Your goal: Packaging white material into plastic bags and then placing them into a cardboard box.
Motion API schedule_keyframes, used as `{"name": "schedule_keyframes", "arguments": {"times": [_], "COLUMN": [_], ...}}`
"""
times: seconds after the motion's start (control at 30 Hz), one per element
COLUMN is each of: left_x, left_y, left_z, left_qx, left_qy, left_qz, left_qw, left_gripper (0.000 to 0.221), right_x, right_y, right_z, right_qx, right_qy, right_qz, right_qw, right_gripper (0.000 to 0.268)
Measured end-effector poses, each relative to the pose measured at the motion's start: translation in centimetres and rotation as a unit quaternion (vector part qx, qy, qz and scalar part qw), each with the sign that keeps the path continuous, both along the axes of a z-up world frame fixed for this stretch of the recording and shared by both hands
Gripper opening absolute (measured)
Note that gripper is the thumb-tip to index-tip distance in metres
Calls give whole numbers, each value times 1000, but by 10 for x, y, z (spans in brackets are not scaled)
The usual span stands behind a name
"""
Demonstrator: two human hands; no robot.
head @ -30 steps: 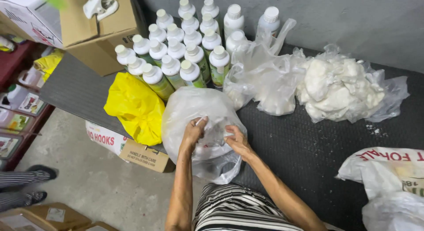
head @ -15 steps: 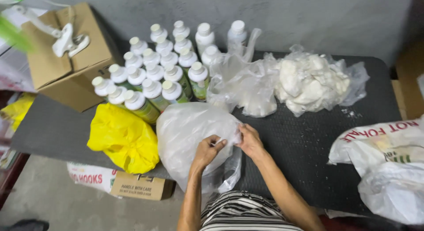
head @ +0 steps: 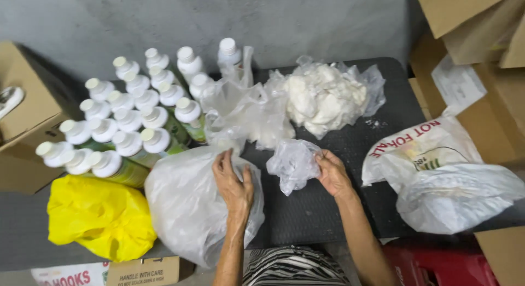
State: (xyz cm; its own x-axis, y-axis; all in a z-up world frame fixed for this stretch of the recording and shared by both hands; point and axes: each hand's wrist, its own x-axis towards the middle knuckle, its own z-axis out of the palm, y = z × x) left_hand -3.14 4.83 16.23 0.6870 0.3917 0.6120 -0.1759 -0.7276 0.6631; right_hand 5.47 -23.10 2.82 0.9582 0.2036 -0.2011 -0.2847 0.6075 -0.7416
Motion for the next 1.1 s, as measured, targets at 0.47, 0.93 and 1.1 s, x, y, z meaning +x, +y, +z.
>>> {"name": "schedule_keyframes", "arguments": {"times": [0.47, 0.93, 1.1], "left_x": [69, 115, 132], "left_y": [-182, -178, -170], "left_z": [-110, -195, -162], "left_qx": [-596, -678, -682], "left_qy": [249, 231, 228], "left_qz": [-374, -187, -145], "left_qw": [665, 673, 680], "left_gripper": [42, 12, 10], "right_x": [43, 86, 85], "right_y": [-104, -176, -185], "right_z": [-27, -77, -60], "right_qx": [130, 19, -79], "right_qy": [37, 111, 33], "right_qz": [48, 30, 28], "right_qw": [990, 993, 996], "right_gripper": [34, 31, 20]}}
